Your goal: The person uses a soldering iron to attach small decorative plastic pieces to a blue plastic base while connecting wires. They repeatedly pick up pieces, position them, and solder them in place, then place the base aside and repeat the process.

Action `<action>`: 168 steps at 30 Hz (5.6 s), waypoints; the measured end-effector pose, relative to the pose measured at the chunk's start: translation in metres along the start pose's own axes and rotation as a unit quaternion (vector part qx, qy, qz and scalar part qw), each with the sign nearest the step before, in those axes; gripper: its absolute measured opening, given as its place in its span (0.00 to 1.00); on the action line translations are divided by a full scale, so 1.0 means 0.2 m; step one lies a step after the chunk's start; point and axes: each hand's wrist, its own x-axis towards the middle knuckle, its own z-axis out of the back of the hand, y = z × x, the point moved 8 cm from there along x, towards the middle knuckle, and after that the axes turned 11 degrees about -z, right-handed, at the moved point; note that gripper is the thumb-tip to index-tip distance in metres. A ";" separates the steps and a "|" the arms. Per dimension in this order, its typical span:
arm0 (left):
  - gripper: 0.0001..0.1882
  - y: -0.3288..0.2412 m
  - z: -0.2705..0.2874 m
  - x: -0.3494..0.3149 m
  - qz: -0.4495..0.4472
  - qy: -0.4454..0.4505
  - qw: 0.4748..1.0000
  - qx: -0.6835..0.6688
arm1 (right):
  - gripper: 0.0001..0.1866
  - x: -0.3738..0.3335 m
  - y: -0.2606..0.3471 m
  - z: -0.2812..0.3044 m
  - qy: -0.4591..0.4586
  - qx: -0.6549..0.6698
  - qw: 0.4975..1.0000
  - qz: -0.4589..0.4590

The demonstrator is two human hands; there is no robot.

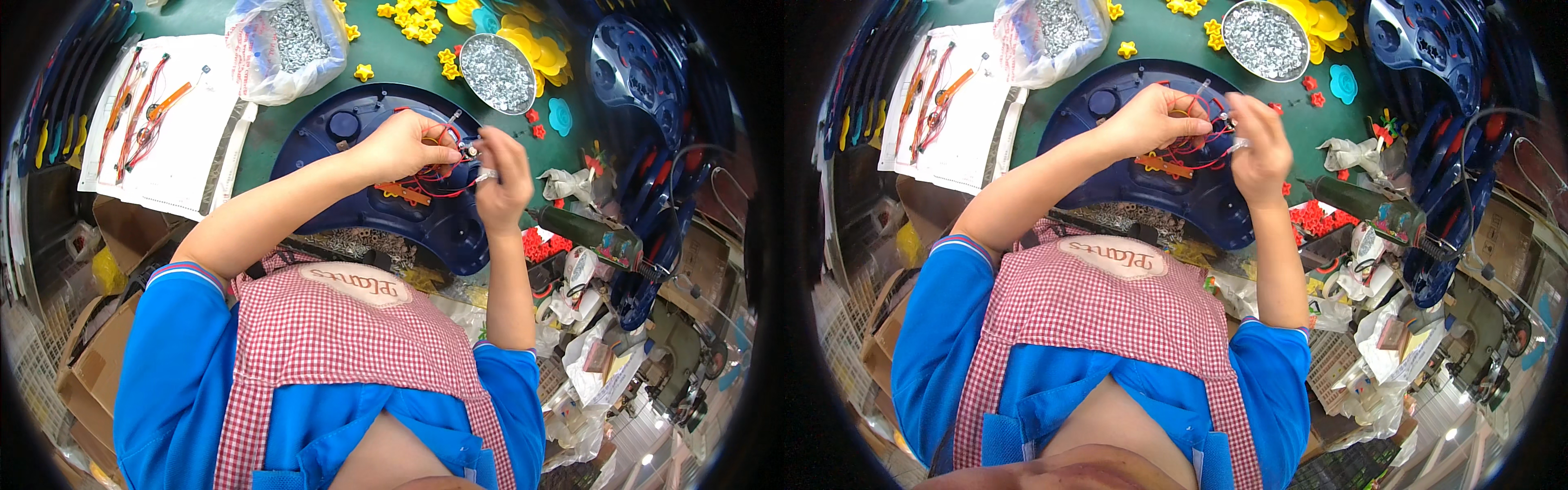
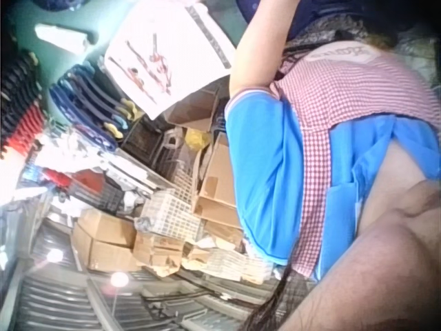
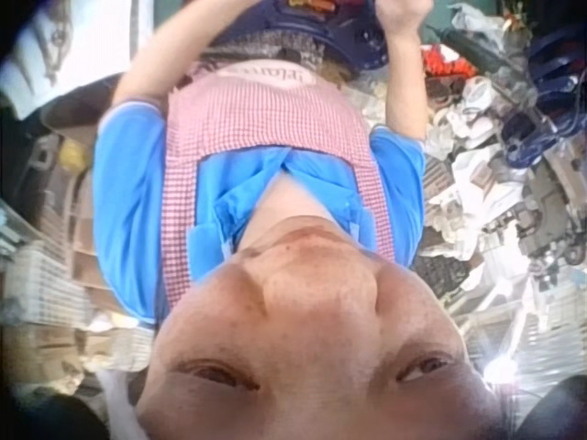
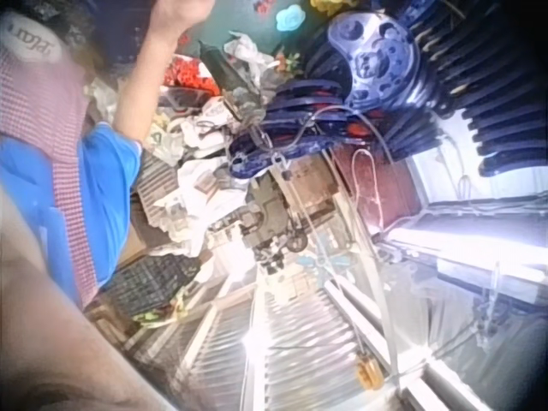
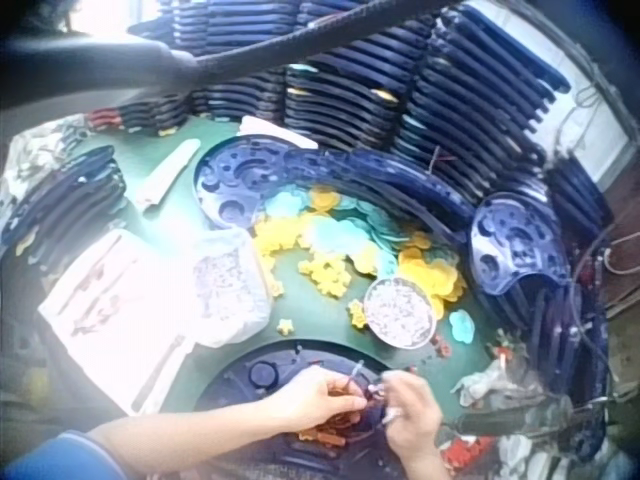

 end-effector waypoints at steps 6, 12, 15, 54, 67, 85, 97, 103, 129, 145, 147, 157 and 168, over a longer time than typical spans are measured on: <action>0.12 -0.03 0.08 -0.04 -0.129 -0.041 0.965 0.224 | 0.13 0.04 0.00 -0.17 0.097 -0.081 0.987 0.102; 0.09 -0.20 0.18 -0.18 -0.187 -0.110 0.842 0.495 | 0.05 -0.01 -0.11 -0.32 0.163 0.071 0.969 -0.170; 0.09 -0.17 0.21 -0.18 -0.201 -0.121 0.845 0.481 | 0.06 -0.01 -0.10 -0.35 0.161 0.114 0.966 -0.170; 0.26 -0.22 0.20 -0.31 -0.193 -0.168 0.742 0.620 | 0.08 0.14 0.05 -0.43 0.324 -0.181 0.929 0.000; 0.07 -0.20 0.10 -0.17 -0.234 -0.083 0.849 0.466 | 0.17 0.08 0.14 -0.22 0.167 -0.187 0.948 0.197; 0.12 -0.15 0.17 -0.27 -0.243 -0.161 0.714 0.637 | 0.13 0.09 -0.09 -0.36 0.209 -0.138 0.967 -0.038; 0.10 -0.20 0.06 -0.16 -0.214 -0.106 0.680 0.693 | 0.12 0.02 -0.04 -0.16 0.274 -0.178 0.945 -0.007; 0.19 -0.17 0.08 -0.13 -0.248 -0.060 0.729 0.635 | 0.10 0.01 -0.05 -0.06 0.165 -0.170 0.971 0.021; 0.16 -0.21 0.08 -0.20 -0.218 -0.094 0.712 0.661 | 0.06 -0.05 -0.04 -0.11 0.122 -0.155 0.976 -0.090; 0.10 -0.16 0.13 -0.25 -0.240 -0.126 0.707 0.653 | 0.21 -0.07 -0.07 -0.17 0.140 -0.268 0.953 -0.020; 0.09 -0.17 0.13 -0.25 -0.248 -0.129 0.709 0.648 | 0.20 -0.06 -0.08 -0.19 0.164 -0.301 0.938 -0.049; 0.22 -0.18 0.13 -0.78 -0.266 0.021 0.719 0.642 | 0.11 -0.02 -0.52 0.29 -0.093 -0.023 0.951 -0.293; 0.08 -0.19 0.15 -0.96 -0.415 -0.048 0.610 0.673 | 0.15 0.47 -1.30 0.33 -0.200 -0.030 0.940 -0.274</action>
